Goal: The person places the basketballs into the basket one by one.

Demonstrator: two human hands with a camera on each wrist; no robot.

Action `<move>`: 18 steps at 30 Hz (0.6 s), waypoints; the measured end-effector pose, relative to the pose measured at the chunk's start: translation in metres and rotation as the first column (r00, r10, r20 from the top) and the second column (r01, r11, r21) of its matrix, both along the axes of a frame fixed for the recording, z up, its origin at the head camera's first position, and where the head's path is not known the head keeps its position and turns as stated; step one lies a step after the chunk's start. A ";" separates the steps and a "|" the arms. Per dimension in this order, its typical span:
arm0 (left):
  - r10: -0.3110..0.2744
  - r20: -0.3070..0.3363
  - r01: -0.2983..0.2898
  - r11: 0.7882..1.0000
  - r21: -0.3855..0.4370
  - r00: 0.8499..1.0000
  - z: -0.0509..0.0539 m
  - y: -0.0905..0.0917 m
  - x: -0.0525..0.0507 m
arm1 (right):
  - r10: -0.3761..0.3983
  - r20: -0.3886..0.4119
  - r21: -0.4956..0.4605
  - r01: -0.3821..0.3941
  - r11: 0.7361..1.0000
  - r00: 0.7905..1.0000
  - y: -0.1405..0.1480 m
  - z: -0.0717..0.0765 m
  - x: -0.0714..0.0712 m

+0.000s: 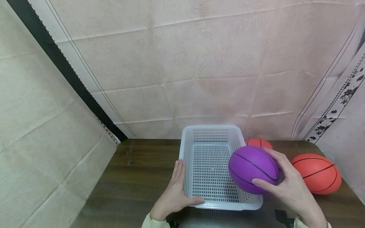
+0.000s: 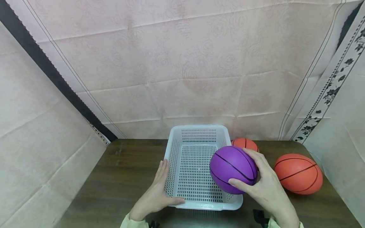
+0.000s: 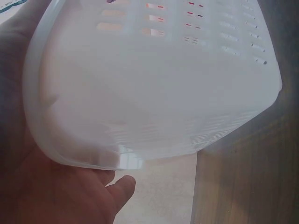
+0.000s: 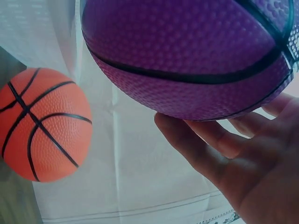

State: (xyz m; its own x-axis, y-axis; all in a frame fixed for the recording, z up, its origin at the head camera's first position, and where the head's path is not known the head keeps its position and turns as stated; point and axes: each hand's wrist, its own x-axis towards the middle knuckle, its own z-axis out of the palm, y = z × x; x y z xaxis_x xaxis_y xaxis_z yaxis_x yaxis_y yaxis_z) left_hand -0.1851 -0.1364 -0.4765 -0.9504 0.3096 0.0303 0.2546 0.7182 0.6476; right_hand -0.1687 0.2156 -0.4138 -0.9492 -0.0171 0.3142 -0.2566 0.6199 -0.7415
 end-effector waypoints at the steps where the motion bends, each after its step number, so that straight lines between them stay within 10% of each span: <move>1: 0.001 -0.001 -0.001 1.000 -0.001 1.000 0.000 0.000 0.000 | 0.007 -0.005 0.002 -0.007 1.000 1.000 -0.002 0.000 -0.001; 18: -0.002 -0.005 0.002 1.000 0.007 1.000 -0.003 0.000 0.001 | 0.092 -0.001 -0.019 -0.092 0.996 0.996 -0.021 -0.007 -0.008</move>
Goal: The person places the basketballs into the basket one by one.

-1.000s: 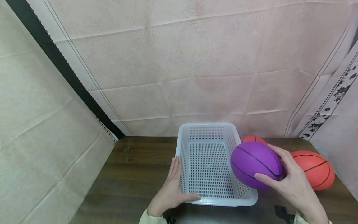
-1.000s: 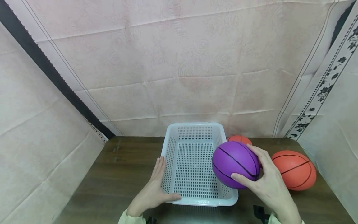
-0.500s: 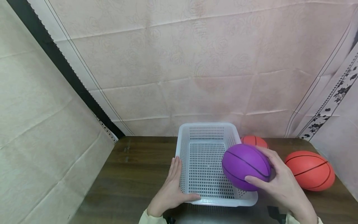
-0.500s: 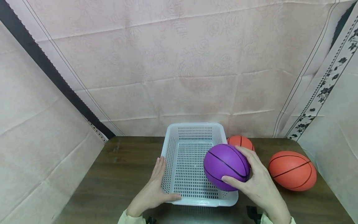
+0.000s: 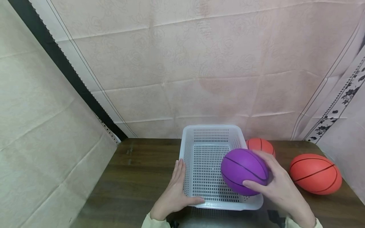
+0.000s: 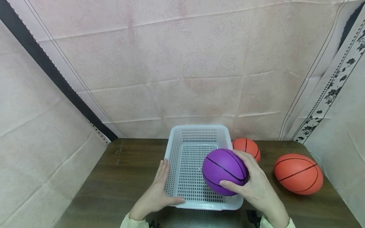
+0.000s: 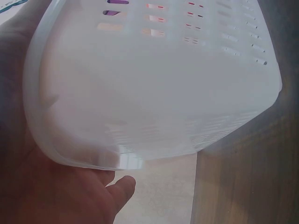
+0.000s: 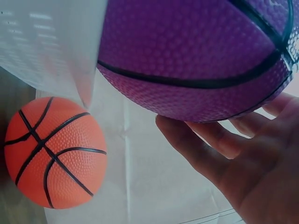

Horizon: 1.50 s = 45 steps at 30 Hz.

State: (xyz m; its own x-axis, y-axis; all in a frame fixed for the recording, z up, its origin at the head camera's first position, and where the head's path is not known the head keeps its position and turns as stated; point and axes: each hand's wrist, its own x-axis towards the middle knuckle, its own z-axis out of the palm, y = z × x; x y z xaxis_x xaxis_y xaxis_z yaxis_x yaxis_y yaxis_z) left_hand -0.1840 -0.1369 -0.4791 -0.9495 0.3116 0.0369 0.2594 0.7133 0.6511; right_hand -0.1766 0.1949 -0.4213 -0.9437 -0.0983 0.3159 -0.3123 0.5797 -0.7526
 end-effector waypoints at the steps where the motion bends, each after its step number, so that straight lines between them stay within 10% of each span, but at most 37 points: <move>1: 0.002 0.001 -0.002 1.000 0.002 1.000 0.000 0.000 0.000 | 0.003 -0.004 0.001 -0.003 1.000 1.000 -0.001 0.000 0.000; 45: -0.002 -0.005 0.002 1.000 0.000 1.000 0.001 0.000 0.000 | 0.098 0.101 -0.002 -0.099 0.995 0.990 -0.025 -0.013 -0.007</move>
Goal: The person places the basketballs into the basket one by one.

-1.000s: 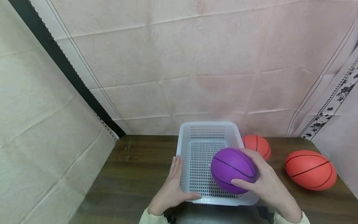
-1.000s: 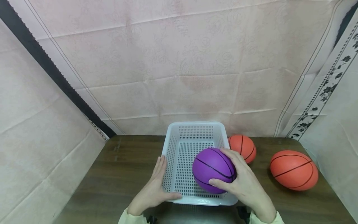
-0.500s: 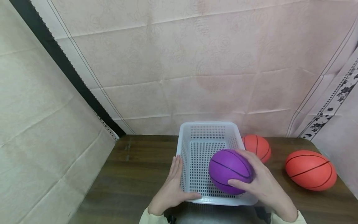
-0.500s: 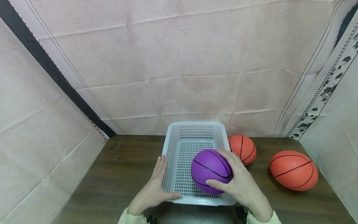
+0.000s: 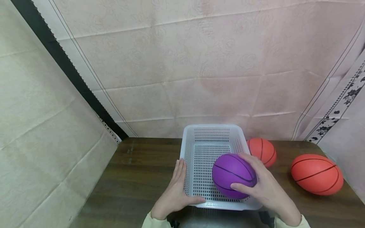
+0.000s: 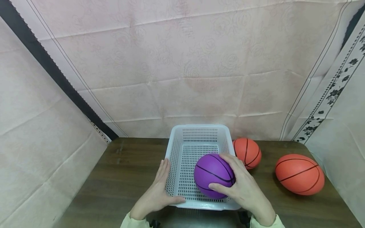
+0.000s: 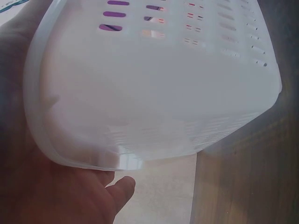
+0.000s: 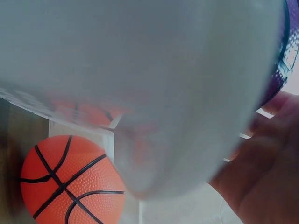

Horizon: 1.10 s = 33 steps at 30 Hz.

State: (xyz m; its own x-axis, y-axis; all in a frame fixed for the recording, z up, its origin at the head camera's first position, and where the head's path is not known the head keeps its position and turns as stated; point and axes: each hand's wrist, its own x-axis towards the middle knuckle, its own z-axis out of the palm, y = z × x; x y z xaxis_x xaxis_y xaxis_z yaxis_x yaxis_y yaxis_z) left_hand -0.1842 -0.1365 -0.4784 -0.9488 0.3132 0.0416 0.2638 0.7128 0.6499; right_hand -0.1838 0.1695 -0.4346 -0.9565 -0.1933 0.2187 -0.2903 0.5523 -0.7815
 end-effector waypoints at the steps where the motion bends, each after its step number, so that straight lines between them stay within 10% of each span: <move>1: 0.001 0.001 -0.001 1.000 0.000 1.000 0.000 0.000 0.000 | 0.002 -0.001 0.001 -0.002 1.000 1.000 0.000 0.000 0.000; 17: -0.003 -0.007 0.003 1.000 -0.001 1.000 0.000 -0.001 0.000 | 0.021 -0.113 0.038 -0.017 0.999 0.993 -0.004 -0.004 -0.002; 33: -0.013 0.009 0.013 1.000 -0.007 1.000 0.001 -0.001 -0.001 | -0.172 -0.187 0.011 0.177 0.984 0.967 0.023 0.005 -0.001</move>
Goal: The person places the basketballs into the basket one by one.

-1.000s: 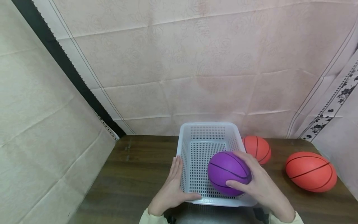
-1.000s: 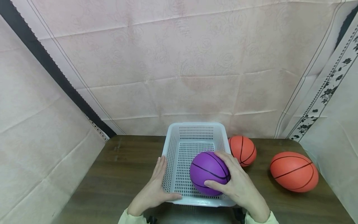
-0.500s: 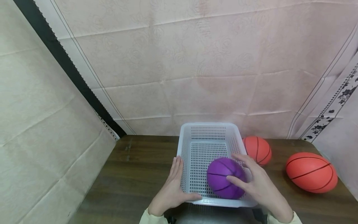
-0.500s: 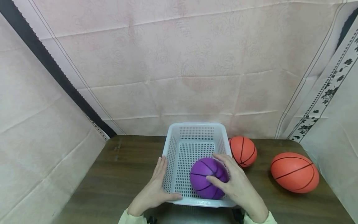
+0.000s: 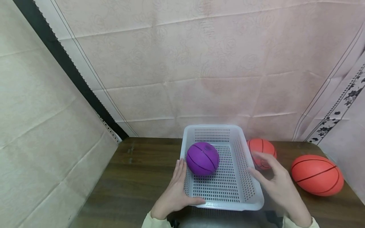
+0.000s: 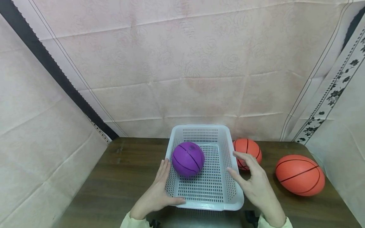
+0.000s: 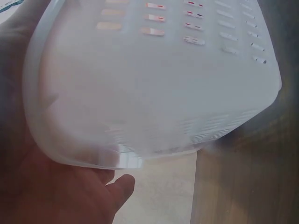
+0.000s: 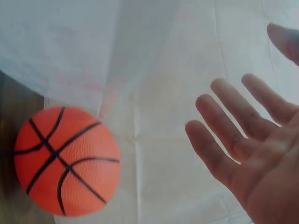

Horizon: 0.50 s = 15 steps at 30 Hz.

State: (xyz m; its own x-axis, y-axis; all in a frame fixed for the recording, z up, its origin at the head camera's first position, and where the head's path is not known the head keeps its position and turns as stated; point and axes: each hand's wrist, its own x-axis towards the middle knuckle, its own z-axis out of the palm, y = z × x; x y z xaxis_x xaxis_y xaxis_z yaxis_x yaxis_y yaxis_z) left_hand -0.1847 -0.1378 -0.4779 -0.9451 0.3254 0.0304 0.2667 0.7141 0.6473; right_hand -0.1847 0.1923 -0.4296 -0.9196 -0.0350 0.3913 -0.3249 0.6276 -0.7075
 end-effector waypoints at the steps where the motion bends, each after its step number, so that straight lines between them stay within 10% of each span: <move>1: 0.000 0.002 0.000 1.000 0.002 1.000 0.000 0.000 0.000 | -0.020 0.016 0.003 0.020 1.000 1.000 0.003 0.001 0.000; 15: -0.001 0.000 0.001 1.000 0.010 1.000 -0.001 0.000 -0.001 | -0.299 0.194 -0.093 0.321 0.943 0.934 0.039 -0.030 -0.023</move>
